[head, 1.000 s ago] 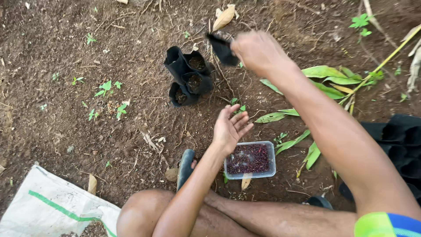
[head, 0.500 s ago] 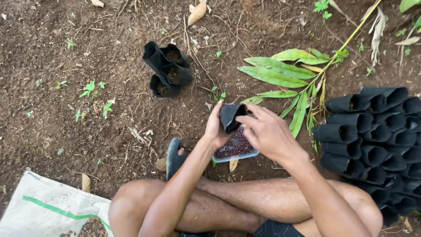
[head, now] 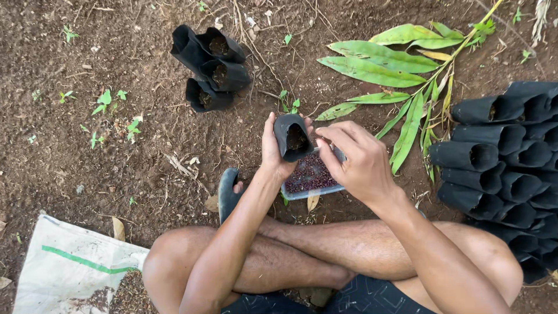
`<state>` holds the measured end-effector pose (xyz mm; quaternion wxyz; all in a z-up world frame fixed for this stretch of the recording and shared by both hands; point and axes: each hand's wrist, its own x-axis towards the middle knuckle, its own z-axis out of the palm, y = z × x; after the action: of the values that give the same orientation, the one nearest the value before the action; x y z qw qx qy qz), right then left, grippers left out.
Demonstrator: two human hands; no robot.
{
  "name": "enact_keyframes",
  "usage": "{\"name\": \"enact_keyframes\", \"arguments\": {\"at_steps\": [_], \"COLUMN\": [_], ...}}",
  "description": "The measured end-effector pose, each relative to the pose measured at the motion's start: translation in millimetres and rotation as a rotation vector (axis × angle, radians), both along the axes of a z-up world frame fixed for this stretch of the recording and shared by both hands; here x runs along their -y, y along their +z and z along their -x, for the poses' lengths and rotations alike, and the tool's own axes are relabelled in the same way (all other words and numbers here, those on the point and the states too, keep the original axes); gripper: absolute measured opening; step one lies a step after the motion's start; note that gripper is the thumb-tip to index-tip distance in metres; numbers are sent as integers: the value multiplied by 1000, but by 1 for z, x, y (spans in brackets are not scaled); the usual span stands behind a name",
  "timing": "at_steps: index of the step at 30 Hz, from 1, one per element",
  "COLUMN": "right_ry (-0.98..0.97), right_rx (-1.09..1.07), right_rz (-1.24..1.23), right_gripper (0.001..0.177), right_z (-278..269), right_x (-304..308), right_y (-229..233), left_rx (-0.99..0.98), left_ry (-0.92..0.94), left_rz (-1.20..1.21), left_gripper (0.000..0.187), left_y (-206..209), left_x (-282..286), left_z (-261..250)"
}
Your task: The person puts seeds from a plastic container into small black planter bags filled with soil, then firms the soil by hand.
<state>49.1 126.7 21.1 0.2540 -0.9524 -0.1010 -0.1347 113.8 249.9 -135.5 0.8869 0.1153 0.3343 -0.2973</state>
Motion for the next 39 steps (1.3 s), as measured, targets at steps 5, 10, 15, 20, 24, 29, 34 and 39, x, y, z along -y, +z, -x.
{"name": "enact_keyframes", "arguments": {"at_steps": [5,10,15,20,24,29,34,39], "right_ry": [149,209,247,251,166,112,152,142], "right_rx": [-69,-222,-263,-207,-214,-344,-346,-288], "right_rz": [1,156,172,232,146,125,143,187], "right_gripper": [23,27,23,27,32,50,36,28], "right_z": [4,12,18,24,22,20,23,26], "right_x": [-21,-23,-21,-20,-26,-28,-32,-30], "right_y": [33,26,7,-10,19,38,32,20], "left_rx": [-4,10,11,-3,-5,8,-8,4], "left_ry": [78,107,60,64,64,53,65,59], "left_rz": [7,66,100,129,127,110,161,148], "left_gripper": [48,44,46,46,45,46,48,48], "left_y": [12,33,50,31,38,43,39,53], "left_x": [1,-1,0,0,1,4,4,7], "left_z": [6,14,10,10,12,14,13,13]}}
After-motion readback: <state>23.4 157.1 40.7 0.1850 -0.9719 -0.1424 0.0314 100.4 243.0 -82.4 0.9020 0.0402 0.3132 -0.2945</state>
